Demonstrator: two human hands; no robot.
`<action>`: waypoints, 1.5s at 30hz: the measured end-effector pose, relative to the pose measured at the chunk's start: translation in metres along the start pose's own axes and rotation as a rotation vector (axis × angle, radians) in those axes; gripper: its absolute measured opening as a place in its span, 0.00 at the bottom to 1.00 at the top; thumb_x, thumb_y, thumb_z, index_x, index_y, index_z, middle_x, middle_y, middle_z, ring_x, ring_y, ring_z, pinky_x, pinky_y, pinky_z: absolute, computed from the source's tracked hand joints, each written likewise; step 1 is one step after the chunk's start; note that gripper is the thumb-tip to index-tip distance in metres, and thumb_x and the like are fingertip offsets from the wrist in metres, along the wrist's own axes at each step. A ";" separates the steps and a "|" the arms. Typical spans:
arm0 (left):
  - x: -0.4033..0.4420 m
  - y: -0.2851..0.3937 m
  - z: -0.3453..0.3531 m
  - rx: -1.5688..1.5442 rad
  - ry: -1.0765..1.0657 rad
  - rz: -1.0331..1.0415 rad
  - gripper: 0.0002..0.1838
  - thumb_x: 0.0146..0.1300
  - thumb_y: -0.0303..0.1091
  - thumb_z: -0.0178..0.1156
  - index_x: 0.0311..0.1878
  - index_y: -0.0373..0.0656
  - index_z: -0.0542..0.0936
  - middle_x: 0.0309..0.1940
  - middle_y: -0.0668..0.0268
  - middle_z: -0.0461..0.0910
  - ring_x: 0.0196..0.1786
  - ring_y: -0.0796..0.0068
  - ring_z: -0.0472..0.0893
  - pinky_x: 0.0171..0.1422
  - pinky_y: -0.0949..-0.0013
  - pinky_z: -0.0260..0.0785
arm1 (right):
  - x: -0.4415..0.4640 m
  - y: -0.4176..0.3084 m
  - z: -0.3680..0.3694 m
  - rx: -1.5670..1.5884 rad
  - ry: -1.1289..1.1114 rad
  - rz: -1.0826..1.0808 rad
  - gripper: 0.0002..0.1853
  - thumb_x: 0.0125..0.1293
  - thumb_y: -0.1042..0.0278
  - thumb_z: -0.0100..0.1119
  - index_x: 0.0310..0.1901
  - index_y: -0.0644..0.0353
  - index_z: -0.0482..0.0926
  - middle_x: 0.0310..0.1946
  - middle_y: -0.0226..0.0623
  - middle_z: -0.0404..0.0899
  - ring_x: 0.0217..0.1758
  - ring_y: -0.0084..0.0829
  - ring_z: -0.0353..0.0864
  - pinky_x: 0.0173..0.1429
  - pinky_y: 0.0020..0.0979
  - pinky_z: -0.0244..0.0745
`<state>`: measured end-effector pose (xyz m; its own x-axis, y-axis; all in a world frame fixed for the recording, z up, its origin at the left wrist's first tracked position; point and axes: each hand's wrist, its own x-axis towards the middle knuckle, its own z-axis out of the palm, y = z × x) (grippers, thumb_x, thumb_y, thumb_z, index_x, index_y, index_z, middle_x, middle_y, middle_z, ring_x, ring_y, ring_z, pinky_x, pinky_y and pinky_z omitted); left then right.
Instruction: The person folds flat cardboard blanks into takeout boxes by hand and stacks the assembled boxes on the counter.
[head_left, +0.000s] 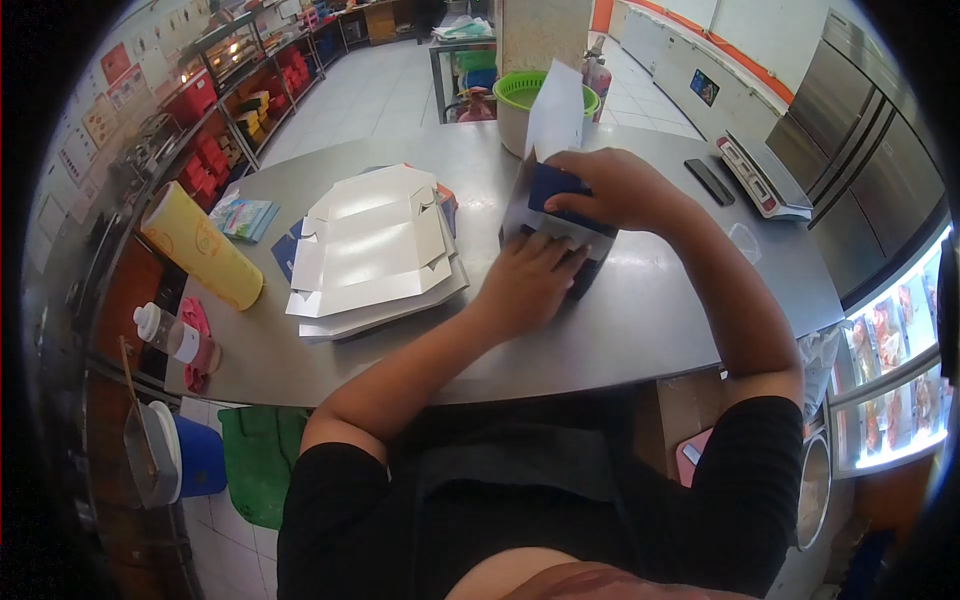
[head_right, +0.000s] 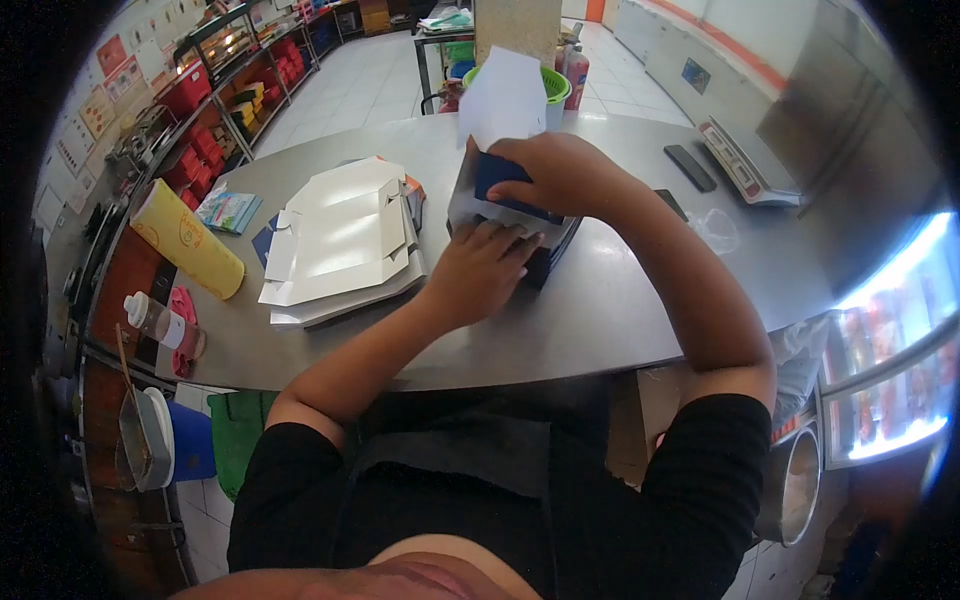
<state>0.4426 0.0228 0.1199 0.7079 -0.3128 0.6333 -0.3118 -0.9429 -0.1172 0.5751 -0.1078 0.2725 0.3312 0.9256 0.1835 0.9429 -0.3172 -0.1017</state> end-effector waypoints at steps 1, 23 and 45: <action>0.001 0.007 -0.003 -0.016 0.014 0.005 0.25 0.66 0.39 0.66 0.67 0.49 0.81 0.60 0.61 0.79 0.65 0.58 0.74 0.69 0.51 0.67 | 0.002 0.003 0.005 -0.056 -0.019 -0.002 0.28 0.70 0.45 0.68 0.64 0.55 0.80 0.46 0.51 0.89 0.46 0.53 0.89 0.54 0.45 0.82; 0.008 0.004 0.010 -0.270 0.331 -0.192 0.05 0.63 0.29 0.68 0.41 0.42 0.84 0.36 0.64 0.83 0.40 0.61 0.80 0.44 0.58 0.73 | 0.005 0.005 0.088 0.018 0.114 -0.012 0.15 0.79 0.60 0.56 0.58 0.58 0.70 0.32 0.53 0.86 0.36 0.55 0.88 0.40 0.48 0.82; 0.010 0.000 -0.012 -0.157 0.069 -0.405 0.24 0.60 0.54 0.73 0.50 0.45 0.86 0.42 0.59 0.85 0.41 0.56 0.87 0.43 0.57 0.80 | -0.015 -0.019 0.045 -0.237 -0.085 -0.025 0.24 0.60 0.63 0.73 0.53 0.60 0.73 0.34 0.45 0.89 0.39 0.47 0.91 0.41 0.43 0.85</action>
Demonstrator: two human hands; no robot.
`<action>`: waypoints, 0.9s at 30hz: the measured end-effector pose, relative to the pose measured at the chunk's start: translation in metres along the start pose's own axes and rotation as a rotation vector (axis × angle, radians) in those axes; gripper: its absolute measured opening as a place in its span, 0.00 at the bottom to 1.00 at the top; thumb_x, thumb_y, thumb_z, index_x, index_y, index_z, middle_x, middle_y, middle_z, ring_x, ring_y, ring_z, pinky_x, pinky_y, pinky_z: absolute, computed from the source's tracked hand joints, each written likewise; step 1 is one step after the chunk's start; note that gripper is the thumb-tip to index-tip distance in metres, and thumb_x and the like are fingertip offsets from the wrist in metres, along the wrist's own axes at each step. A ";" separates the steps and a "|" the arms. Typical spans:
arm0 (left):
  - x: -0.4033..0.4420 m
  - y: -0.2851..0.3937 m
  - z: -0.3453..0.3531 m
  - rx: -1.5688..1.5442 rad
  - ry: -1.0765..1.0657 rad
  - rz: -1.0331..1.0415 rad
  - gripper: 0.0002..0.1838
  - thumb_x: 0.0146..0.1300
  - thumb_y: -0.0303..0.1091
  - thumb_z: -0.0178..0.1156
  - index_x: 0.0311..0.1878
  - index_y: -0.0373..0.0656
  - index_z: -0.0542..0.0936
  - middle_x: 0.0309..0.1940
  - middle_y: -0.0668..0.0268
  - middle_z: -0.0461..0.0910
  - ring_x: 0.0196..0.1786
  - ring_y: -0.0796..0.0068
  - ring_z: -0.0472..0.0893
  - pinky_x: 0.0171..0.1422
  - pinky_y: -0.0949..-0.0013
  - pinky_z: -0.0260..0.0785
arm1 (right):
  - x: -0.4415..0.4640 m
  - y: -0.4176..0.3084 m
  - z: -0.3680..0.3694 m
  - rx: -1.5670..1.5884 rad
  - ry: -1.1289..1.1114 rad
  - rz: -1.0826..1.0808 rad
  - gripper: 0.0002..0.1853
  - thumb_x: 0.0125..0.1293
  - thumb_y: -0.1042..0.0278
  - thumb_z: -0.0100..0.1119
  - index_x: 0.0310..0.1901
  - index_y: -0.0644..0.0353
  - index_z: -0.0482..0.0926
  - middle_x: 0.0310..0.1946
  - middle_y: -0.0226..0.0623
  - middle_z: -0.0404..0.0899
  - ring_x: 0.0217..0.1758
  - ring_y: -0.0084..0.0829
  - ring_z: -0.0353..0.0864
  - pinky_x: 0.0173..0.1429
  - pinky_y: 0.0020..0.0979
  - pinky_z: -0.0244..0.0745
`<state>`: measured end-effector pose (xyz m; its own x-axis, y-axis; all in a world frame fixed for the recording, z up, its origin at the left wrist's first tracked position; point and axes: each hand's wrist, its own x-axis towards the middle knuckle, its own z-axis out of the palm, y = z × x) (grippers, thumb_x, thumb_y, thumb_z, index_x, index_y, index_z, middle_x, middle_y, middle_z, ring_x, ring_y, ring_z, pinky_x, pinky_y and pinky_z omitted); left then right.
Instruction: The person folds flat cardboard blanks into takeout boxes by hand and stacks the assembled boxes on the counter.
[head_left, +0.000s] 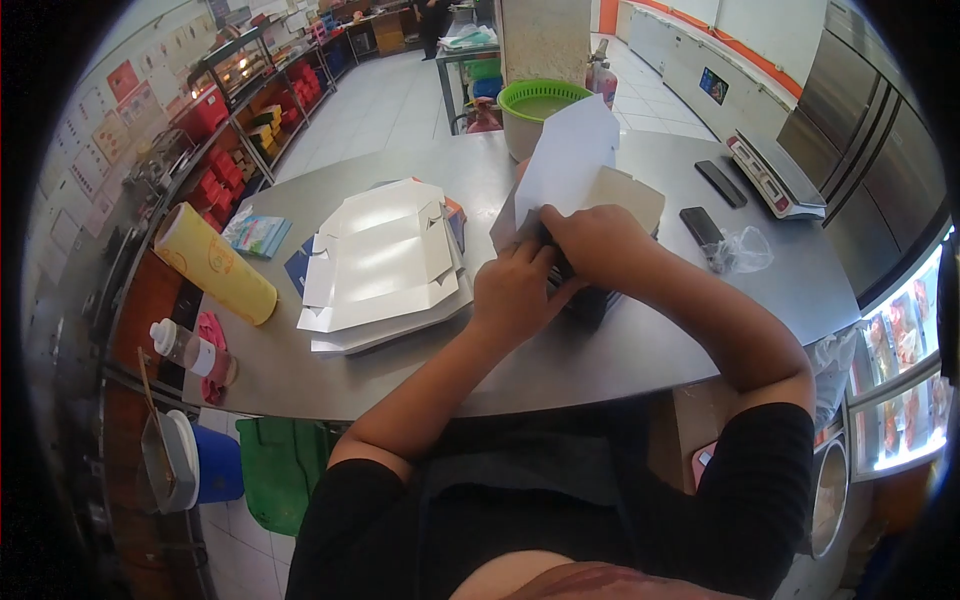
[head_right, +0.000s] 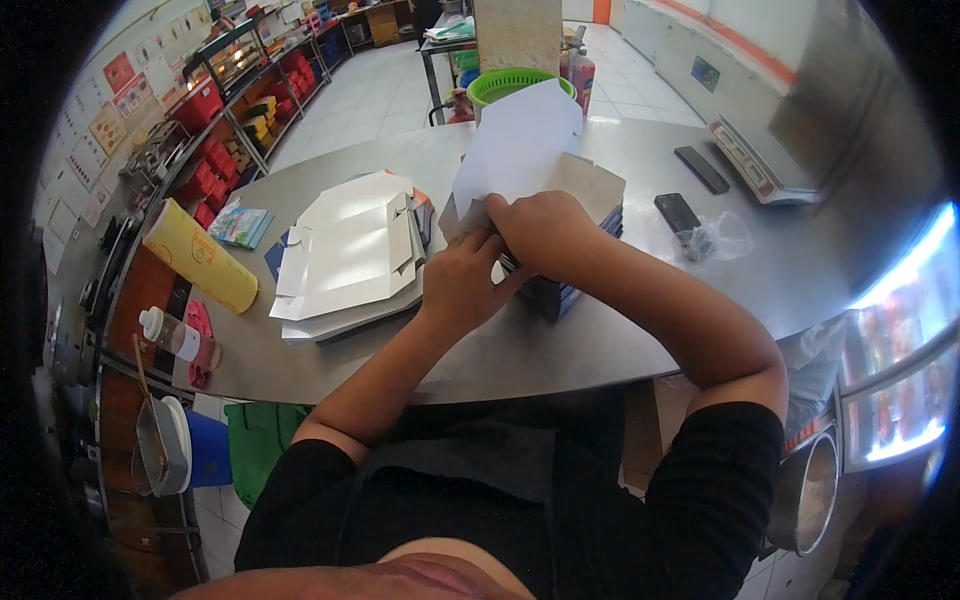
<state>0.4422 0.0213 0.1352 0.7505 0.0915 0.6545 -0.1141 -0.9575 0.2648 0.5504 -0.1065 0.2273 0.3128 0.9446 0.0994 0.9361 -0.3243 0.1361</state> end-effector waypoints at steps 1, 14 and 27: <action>0.000 0.002 -0.001 -0.012 -0.005 0.008 0.25 0.61 0.55 0.73 0.51 0.45 0.86 0.42 0.59 0.85 0.41 0.56 0.87 0.43 0.57 0.80 | 0.000 -0.001 0.001 -0.003 -0.024 0.017 0.26 0.59 0.62 0.74 0.54 0.60 0.72 0.34 0.45 0.89 0.39 0.47 0.91 0.42 0.44 0.84; -0.003 -0.013 0.001 -0.038 0.097 0.171 0.32 0.63 0.59 0.71 0.58 0.41 0.82 0.57 0.53 0.79 0.49 0.56 0.86 0.50 0.58 0.81 | -0.006 0.071 -0.021 0.371 0.153 0.460 0.19 0.77 0.49 0.56 0.56 0.53 0.85 0.48 0.41 0.89 0.54 0.45 0.87 0.61 0.45 0.79; 0.000 -0.002 -0.006 0.063 -0.170 0.198 0.33 0.69 0.52 0.68 0.75 0.55 0.74 0.72 0.56 0.74 0.61 0.50 0.84 0.56 0.56 0.83 | -0.020 0.199 0.078 1.157 0.388 0.719 0.22 0.80 0.48 0.53 0.65 0.51 0.82 0.47 0.42 0.89 0.43 0.27 0.86 0.48 0.34 0.83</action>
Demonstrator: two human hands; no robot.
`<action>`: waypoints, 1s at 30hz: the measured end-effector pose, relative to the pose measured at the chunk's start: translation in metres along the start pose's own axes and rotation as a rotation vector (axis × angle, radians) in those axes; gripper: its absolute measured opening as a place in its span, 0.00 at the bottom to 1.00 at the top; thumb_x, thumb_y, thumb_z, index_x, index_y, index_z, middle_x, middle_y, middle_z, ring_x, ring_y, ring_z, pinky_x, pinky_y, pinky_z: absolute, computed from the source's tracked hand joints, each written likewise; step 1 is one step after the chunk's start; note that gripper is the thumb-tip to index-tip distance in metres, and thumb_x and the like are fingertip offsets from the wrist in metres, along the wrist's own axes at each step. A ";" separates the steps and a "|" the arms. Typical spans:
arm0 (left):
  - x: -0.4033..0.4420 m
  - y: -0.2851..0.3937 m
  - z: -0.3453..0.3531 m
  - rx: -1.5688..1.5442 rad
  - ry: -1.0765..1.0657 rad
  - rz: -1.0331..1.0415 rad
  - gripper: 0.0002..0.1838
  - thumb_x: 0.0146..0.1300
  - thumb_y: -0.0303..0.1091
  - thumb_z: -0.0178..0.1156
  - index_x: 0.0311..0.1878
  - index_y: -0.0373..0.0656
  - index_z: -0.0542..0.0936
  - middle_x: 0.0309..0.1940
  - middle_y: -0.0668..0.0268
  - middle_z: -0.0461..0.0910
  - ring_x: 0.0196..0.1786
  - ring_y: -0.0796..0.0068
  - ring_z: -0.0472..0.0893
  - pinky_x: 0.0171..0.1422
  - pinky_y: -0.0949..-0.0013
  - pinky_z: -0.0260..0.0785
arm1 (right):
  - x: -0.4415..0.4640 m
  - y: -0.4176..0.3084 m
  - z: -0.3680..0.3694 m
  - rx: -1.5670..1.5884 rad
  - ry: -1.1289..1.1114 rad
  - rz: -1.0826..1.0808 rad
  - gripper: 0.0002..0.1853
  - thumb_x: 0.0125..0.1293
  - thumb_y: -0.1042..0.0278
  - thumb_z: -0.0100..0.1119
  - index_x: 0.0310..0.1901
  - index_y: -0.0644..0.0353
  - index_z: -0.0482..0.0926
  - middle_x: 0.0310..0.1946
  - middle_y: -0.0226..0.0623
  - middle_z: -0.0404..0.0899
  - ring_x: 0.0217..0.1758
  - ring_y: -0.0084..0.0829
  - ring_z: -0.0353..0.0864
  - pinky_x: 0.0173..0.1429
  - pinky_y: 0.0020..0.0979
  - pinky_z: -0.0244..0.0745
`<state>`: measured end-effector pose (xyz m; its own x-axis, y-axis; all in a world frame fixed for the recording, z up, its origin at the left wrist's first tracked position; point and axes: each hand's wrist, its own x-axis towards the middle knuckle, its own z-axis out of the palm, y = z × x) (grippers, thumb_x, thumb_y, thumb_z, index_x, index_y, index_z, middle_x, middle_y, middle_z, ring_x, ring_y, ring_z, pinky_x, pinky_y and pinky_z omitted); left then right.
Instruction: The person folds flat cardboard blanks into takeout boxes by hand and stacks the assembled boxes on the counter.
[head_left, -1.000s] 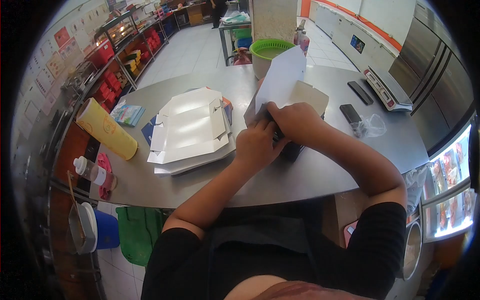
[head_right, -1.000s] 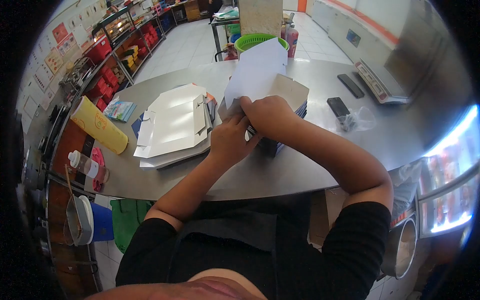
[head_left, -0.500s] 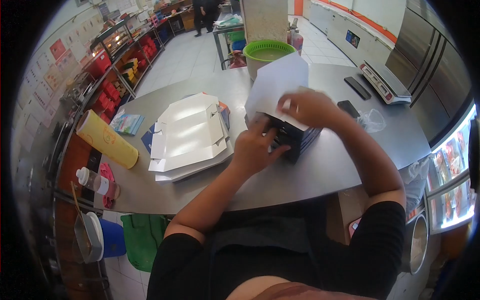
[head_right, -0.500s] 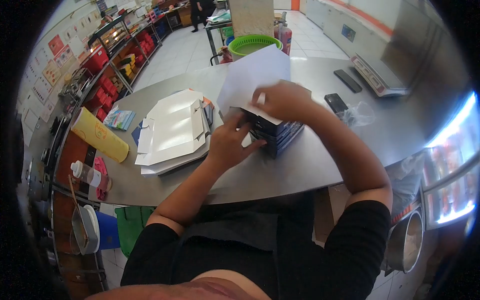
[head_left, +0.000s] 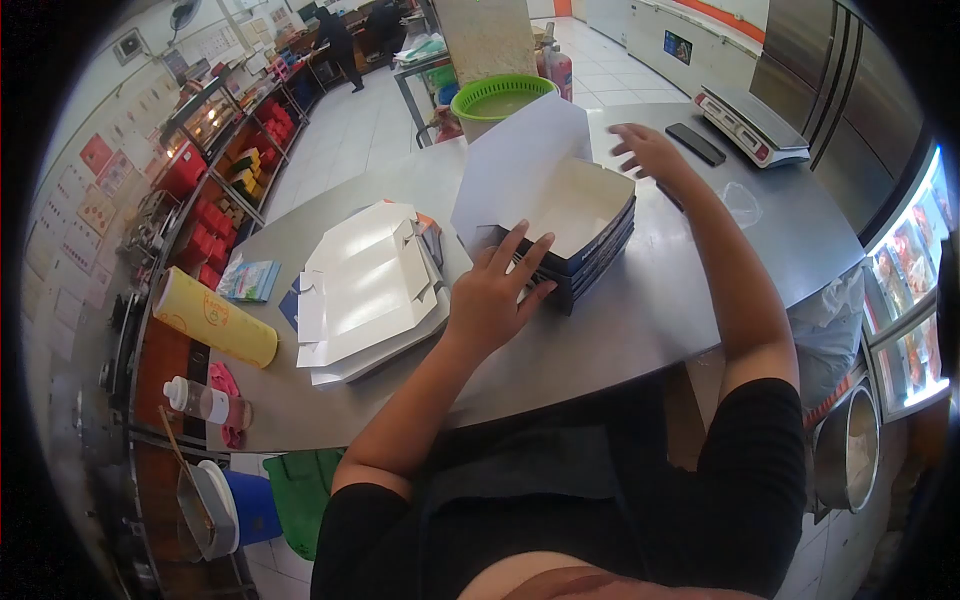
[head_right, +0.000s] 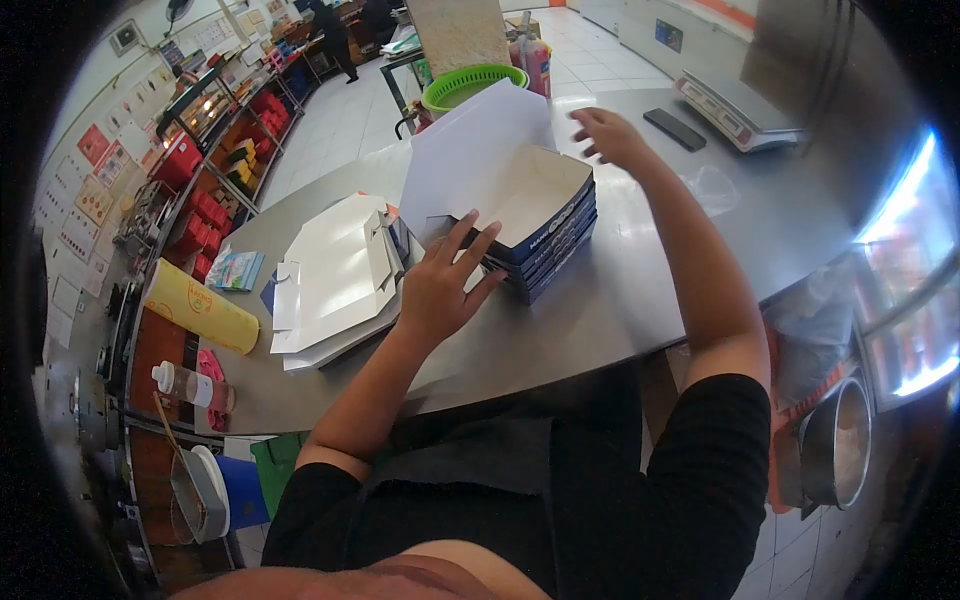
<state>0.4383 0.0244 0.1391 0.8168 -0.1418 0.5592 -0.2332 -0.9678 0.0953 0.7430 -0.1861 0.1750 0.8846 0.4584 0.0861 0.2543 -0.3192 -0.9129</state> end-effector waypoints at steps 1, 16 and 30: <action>0.000 0.002 -0.003 -0.010 0.029 0.011 0.34 0.68 0.52 0.69 0.75 0.54 0.74 0.71 0.55 0.74 0.60 0.50 0.84 0.56 0.56 0.83 | 0.006 0.016 -0.015 -0.129 0.084 -0.030 0.23 0.79 0.48 0.56 0.65 0.54 0.81 0.52 0.45 0.88 0.46 0.33 0.88 0.51 0.37 0.83; -0.102 -0.067 -0.045 -0.185 0.239 -0.229 0.26 0.61 0.29 0.73 0.62 0.38 0.78 0.60 0.52 0.79 0.35 0.72 0.83 0.34 0.70 0.76 | 0.008 0.131 -0.091 -0.828 0.090 0.410 0.44 0.42 0.36 0.85 0.50 0.71 0.86 0.49 0.55 0.88 0.52 0.49 0.89 0.55 0.42 0.82; -0.116 -0.095 -0.062 0.068 -0.146 -0.205 0.23 0.65 0.44 0.72 0.59 0.43 0.84 0.61 0.56 0.83 0.64 0.46 0.81 0.69 0.51 0.72 | -0.040 0.057 -0.057 -1.175 0.446 0.000 0.49 0.54 0.32 0.76 0.67 0.62 0.73 0.56 0.49 0.85 0.64 0.50 0.81 0.67 0.46 0.75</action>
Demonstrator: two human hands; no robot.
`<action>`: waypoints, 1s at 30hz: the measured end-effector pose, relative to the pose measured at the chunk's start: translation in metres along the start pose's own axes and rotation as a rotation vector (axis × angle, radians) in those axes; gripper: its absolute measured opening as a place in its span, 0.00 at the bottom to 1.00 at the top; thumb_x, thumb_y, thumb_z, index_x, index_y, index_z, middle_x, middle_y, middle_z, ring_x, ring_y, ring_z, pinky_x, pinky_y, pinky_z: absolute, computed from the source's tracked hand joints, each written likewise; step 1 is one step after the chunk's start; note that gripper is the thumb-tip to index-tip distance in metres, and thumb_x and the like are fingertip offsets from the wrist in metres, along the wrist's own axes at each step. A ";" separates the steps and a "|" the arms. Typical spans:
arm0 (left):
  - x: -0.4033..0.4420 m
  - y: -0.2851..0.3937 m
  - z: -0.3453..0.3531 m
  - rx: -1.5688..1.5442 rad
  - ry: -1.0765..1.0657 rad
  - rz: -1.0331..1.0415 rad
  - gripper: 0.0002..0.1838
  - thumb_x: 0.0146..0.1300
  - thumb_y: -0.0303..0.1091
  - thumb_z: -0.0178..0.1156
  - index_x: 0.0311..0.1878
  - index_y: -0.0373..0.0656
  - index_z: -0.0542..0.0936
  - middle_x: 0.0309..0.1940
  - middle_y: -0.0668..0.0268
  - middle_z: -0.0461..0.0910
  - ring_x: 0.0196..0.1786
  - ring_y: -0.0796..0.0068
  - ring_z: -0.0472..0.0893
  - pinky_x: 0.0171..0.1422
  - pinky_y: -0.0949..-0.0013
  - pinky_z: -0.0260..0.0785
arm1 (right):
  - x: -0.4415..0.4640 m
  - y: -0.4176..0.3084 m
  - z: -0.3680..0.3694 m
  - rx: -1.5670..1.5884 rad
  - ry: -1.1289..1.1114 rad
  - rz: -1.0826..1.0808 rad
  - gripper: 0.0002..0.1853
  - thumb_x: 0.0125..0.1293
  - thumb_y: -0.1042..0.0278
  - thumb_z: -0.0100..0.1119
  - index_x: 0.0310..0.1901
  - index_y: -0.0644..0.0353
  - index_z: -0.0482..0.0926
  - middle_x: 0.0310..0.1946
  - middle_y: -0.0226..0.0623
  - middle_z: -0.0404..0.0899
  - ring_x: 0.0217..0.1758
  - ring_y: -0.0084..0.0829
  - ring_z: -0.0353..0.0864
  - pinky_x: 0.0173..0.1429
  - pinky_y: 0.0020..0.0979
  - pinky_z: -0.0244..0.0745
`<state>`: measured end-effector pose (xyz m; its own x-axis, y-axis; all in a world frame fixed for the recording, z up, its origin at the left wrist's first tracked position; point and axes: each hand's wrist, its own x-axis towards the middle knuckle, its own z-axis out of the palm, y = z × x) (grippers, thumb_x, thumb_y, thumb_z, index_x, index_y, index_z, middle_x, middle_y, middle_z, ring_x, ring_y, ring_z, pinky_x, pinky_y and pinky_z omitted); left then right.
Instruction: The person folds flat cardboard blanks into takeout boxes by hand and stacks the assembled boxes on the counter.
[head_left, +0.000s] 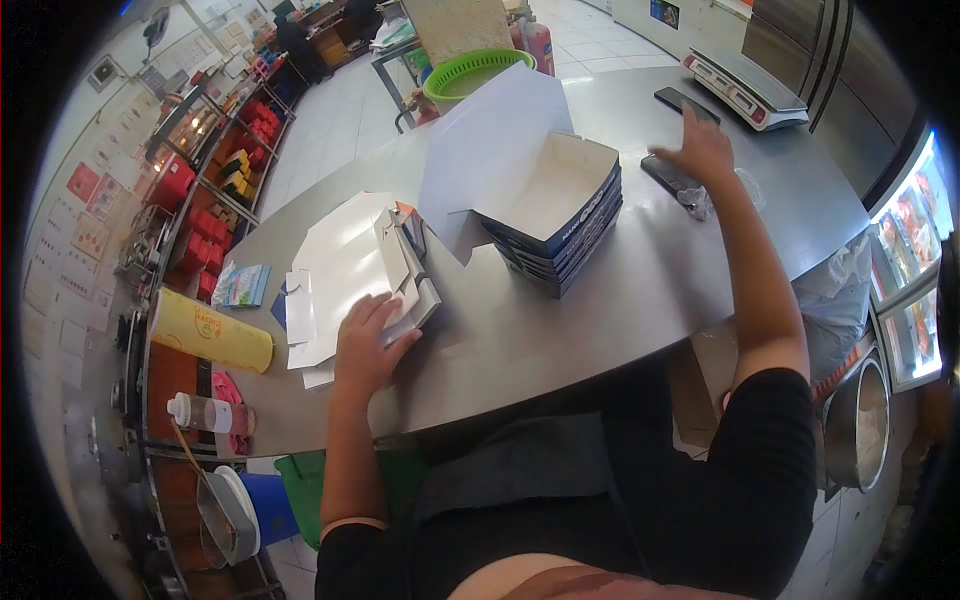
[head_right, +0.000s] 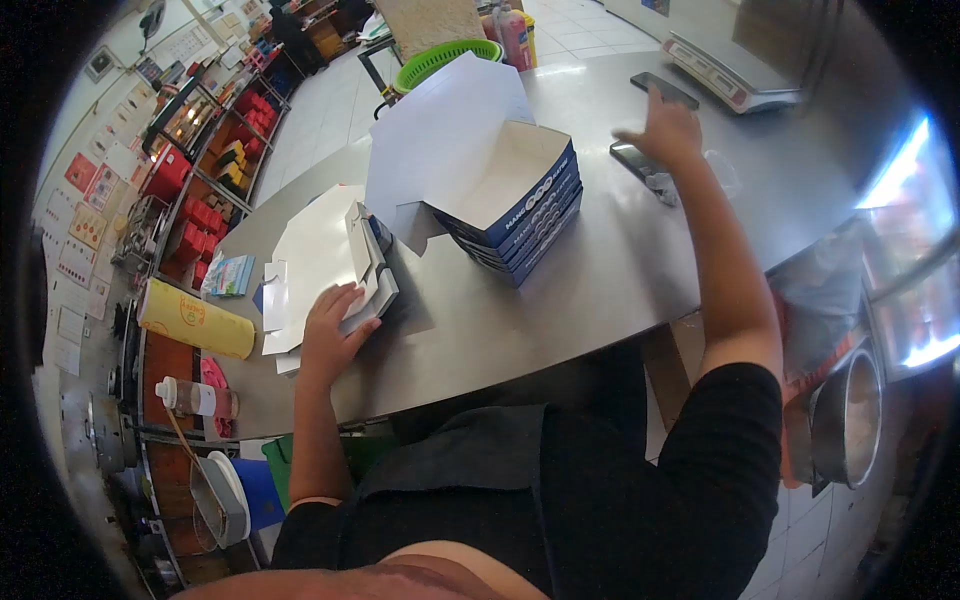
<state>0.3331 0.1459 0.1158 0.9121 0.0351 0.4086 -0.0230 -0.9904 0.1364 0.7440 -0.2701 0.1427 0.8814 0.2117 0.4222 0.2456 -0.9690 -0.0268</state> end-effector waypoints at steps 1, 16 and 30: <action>-0.001 -0.001 0.000 -0.023 -0.014 -0.013 0.22 0.66 0.44 0.72 0.59 0.43 0.85 0.60 0.57 0.84 0.63 0.47 0.82 0.68 0.52 0.73 | -0.004 -0.016 -0.017 0.066 0.202 -0.053 0.45 0.58 0.35 0.75 0.68 0.60 0.74 0.57 0.47 0.84 0.65 0.48 0.80 0.68 0.46 0.74; 0.026 -0.004 -0.028 -0.501 -0.092 -0.374 0.11 0.72 0.29 0.63 0.55 0.42 0.86 0.36 0.57 0.87 0.38 0.65 0.87 0.45 0.63 0.78 | -0.142 -0.217 -0.181 1.255 0.444 -1.528 0.11 0.67 0.58 0.66 0.34 0.56 0.82 0.34 0.31 0.84 0.49 0.37 0.85 0.58 0.42 0.77; 0.081 0.001 -0.140 0.261 1.050 -0.446 0.11 0.79 0.32 0.59 0.56 0.35 0.81 0.49 0.54 0.86 0.52 0.64 0.86 0.56 0.66 0.79 | -0.117 -0.208 -0.163 1.243 0.163 -1.244 0.19 0.67 0.49 0.67 0.44 0.59 0.82 0.37 0.41 0.85 0.45 0.42 0.86 0.54 0.43 0.79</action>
<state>0.3493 0.1669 0.2754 0.0294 0.3586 0.9330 0.4098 -0.8557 0.3160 0.5238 -0.1145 0.2464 -0.0754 0.5914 0.8029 0.8794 0.4190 -0.2261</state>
